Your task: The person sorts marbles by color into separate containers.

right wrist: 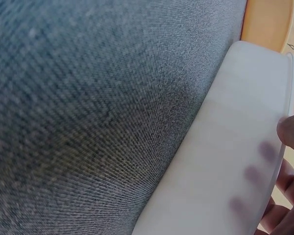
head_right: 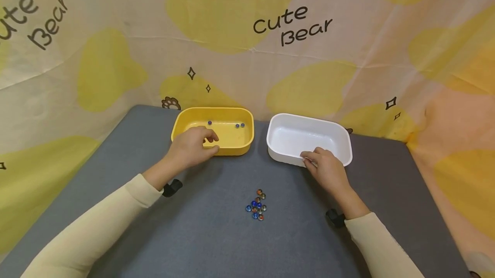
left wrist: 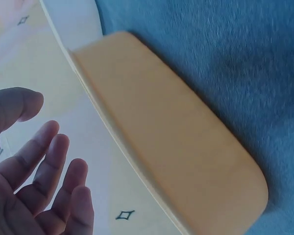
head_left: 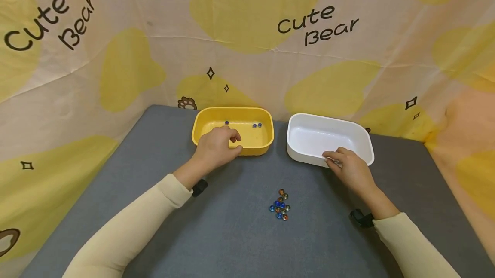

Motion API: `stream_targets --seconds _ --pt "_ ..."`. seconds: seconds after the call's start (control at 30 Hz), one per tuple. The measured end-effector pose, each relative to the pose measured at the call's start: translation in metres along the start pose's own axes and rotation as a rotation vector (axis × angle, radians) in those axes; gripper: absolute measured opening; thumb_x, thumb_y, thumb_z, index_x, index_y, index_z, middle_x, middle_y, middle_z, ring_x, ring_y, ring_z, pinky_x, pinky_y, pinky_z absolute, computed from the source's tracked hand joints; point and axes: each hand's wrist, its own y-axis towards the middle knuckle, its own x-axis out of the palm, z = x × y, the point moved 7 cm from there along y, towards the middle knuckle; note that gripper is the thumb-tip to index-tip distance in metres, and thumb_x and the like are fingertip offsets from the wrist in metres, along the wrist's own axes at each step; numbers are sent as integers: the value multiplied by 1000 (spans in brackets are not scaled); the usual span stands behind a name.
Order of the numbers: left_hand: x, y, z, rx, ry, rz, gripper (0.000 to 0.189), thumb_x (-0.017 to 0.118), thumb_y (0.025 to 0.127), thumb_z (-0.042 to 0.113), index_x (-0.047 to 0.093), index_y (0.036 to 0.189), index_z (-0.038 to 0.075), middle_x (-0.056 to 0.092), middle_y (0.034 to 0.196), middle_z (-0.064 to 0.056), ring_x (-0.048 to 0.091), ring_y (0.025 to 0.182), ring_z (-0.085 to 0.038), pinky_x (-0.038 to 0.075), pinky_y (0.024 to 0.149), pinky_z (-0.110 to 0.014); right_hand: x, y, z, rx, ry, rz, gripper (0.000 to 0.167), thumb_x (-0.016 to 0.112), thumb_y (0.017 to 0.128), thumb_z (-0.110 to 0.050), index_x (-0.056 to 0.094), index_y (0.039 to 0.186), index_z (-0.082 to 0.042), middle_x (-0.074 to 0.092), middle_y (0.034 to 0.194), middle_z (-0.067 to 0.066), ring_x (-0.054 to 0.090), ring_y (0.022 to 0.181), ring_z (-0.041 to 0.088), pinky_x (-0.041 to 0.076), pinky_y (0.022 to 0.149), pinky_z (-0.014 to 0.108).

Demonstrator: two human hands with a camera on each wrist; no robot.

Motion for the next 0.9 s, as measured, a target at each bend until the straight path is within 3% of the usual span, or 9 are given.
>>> stream_targets --seconds 0.47,0.9 --pt "24 -29 26 119 -34 -40 16 72 82 30 72 92 18 66 87 2 58 77 -11 50 68 -30 2 1 2 -3 2 -3 19 75 80 -7 76 98 -13 53 68 -5 48 62 10 39 53 27" --pt "53 -46 47 198 -58 -152 18 73 82 33 71 94 19 66 88 3 58 78 -10 49 65 -29 1 1 3 -2 3 -2 20 75 80 -7 76 99 -13 52 68 -6 47 61 10 38 53 26"
